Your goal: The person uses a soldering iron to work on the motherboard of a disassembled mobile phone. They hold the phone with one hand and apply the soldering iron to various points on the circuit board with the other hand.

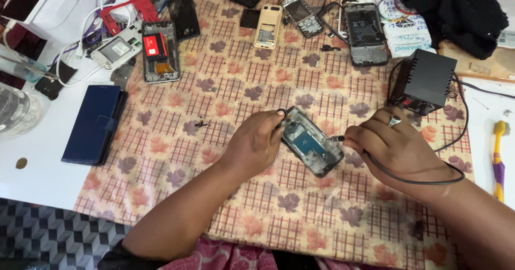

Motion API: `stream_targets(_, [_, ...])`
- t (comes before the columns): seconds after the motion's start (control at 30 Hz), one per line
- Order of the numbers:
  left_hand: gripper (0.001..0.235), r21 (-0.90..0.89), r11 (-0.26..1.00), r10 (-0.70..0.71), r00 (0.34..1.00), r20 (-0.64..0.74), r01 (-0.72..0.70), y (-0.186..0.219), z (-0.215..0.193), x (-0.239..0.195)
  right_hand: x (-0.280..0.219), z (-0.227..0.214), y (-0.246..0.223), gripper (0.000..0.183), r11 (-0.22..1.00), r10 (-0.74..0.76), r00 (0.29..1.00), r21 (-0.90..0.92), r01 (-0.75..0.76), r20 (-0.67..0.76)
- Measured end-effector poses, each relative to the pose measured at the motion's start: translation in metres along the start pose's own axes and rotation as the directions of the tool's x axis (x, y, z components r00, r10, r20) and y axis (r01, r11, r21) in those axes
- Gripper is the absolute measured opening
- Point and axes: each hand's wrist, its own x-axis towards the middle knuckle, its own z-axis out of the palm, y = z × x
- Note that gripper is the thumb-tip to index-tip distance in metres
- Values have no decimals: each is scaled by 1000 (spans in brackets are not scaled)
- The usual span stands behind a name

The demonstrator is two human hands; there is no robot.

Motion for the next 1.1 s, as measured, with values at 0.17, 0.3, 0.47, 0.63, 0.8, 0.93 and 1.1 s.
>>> stream_targets(0.17, [57, -81, 970, -203, 948, 247, 229, 9, -5, -8, 0, 11, 10, 15, 1000, 25, 997, 14, -24, -66])
stream_targets(0.3, [57, -177, 939, -228, 920, 318, 293, 18, -7, -15, -3, 21, 17, 15, 990, 119, 988, 94, -110, -99])
stream_targets(0.47, [62, -264, 905, -234, 910, 344, 332, 22, -5, -18, -8, 37, 24, 10, 946, 257, 958, 236, -223, -128])
stream_targets(0.63, [65, -369, 839, -259, 889, 377, 400, 22, 6, -24, -14, 49, 28, 10, 904, 346, 931, 304, -299, -113])
stream_targets(0.8, [63, -429, 816, -260, 909, 326, 388, 14, 11, -27, -20, 51, 32, 3, 874, 390, 904, 382, -302, -177])
stream_targets(0.93, [64, -445, 774, -329, 886, 326, 451, 5, 4, -26, -28, 45, 30, 14, 813, 432, 885, 500, -299, -173])
stream_targets(1.1, [68, -492, 826, -223, 962, 159, 273, 2, 11, -26, -29, 46, 28, 23, 787, 466, 876, 512, -345, -125])
